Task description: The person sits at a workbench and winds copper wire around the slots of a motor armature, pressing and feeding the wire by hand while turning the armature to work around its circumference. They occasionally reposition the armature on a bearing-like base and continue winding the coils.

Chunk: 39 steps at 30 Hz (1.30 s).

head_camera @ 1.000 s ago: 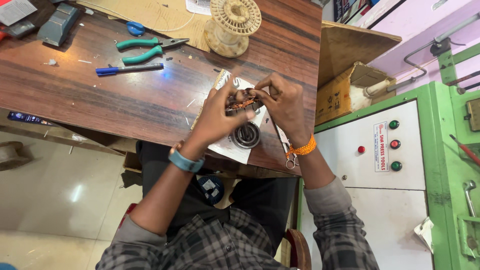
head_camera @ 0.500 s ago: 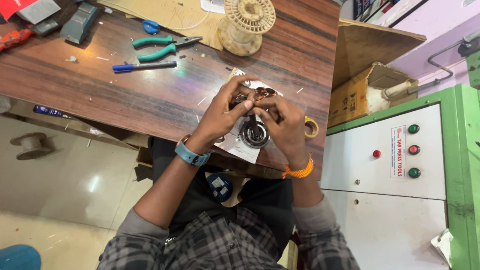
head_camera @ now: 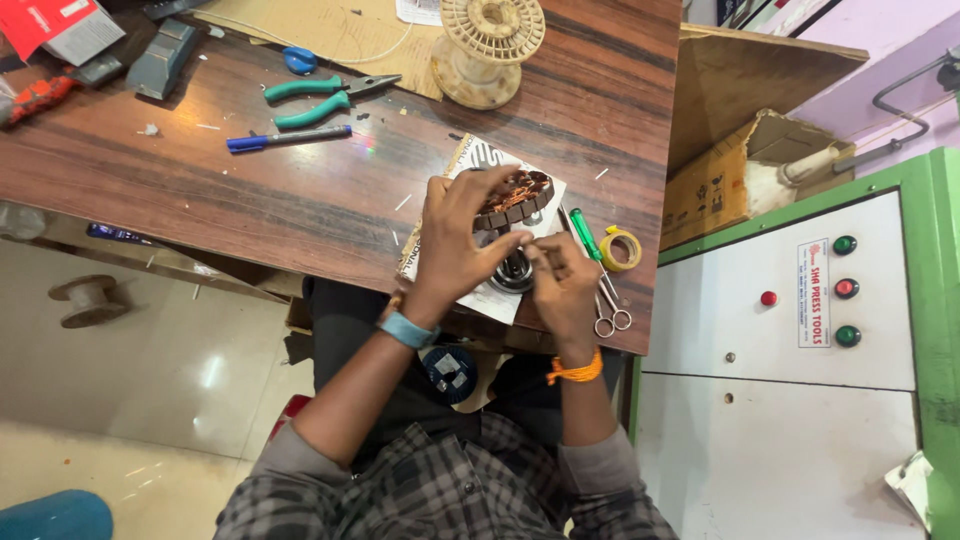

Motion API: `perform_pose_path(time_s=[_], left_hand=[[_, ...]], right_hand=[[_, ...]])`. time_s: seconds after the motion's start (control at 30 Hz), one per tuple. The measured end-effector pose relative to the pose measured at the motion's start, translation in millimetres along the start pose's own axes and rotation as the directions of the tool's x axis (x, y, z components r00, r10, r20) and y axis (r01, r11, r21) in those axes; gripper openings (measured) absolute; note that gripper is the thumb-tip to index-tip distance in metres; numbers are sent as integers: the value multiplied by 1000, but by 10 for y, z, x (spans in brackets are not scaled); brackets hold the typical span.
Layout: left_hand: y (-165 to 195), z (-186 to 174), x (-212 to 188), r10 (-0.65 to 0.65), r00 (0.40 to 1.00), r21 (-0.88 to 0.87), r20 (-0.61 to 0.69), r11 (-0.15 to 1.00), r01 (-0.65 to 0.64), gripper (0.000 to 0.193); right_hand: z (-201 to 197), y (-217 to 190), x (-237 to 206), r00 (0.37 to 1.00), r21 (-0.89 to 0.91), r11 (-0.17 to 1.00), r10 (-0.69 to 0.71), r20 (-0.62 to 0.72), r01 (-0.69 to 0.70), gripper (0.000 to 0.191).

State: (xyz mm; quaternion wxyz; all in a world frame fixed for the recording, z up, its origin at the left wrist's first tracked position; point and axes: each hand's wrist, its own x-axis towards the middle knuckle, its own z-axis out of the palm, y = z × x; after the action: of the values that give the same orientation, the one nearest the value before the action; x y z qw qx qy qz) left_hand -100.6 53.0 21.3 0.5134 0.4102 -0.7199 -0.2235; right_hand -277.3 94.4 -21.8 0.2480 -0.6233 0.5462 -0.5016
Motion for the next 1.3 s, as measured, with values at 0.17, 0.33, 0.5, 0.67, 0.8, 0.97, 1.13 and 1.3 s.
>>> perform_pose_path(time_s=[0.17,0.33,0.5,0.67,0.8,0.97,1.13,1.3], left_hand=[[94,180,-69,16,986,180,-164,983,14,42],[5,212,-103,4,986,171,-165,985,25,41],[1,174,-107,1,987,144,-162,989,22,39],[12,140,-86,-1,985,150,-174,988,27,39],[1,131,-82,-20,985,126,-174,991,42,40],[1,130,-62,-25,983,127,-180,991,49,37],[-23,106,-72,-92,990,105,-103,989,103,38],[-221,17,22,-194,979,-148,69,968,202,76]], right_hand=[[-315,21,182,982,-119,975,-188,-1,187,8],[-428,-155,407,981,-238,953,-191,18,190,7],[-404,-396,716,924,-313,869,-362,125,383,8],[-309,-515,861,868,-255,835,-435,239,488,9],[-311,-530,850,874,-352,800,-432,224,485,10],[-311,-503,860,845,-370,759,-491,213,535,10],[-213,-495,998,861,-373,779,-418,291,504,13],[-83,-505,1148,804,-294,754,-501,320,587,11]])
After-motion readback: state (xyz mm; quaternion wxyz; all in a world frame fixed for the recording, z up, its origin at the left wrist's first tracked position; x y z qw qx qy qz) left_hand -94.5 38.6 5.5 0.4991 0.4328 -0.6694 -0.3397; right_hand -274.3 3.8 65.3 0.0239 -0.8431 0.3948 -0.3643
